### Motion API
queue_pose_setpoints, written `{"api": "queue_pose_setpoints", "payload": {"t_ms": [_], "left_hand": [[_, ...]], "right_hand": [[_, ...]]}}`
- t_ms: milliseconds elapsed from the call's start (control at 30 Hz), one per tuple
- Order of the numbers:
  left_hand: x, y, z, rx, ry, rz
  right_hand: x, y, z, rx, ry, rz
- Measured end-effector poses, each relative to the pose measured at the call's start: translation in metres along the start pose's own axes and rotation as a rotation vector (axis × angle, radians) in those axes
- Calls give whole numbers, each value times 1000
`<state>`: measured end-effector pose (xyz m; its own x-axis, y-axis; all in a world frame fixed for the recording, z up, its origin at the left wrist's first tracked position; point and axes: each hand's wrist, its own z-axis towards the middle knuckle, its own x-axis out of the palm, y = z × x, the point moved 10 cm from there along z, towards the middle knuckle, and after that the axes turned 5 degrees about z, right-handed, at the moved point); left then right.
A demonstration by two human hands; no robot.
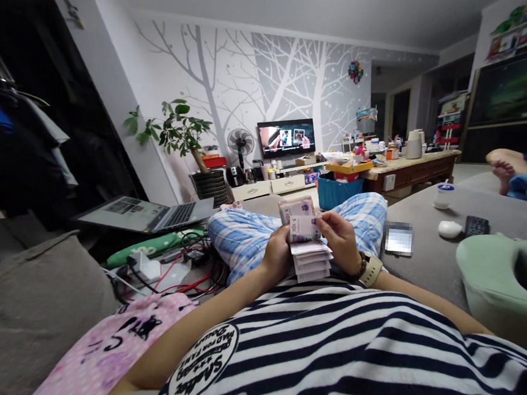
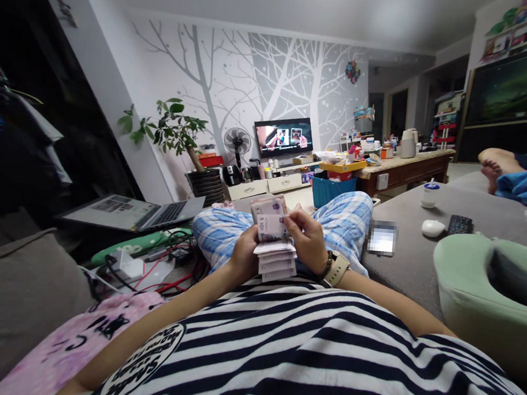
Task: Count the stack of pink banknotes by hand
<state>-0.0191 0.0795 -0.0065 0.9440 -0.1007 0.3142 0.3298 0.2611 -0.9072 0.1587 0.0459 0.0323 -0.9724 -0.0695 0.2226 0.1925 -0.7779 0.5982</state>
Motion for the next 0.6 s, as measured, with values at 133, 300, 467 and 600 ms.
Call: {"api": "queue_pose_setpoints", "payload": {"t_ms": [133,300,467,600], "left_hand": [[4,-11,-3,72,28,98],[7,-11,-2,85,39,113],[9,-8,-1,45,40,70],[10,-12,-6,44,28,61]], "right_hand": [[0,2,0,-9,7,-4],[-1,5,-1,-24,-1,-10],[0,4,0,-21,0,4],[0,4,0,-24,5,11]]}}
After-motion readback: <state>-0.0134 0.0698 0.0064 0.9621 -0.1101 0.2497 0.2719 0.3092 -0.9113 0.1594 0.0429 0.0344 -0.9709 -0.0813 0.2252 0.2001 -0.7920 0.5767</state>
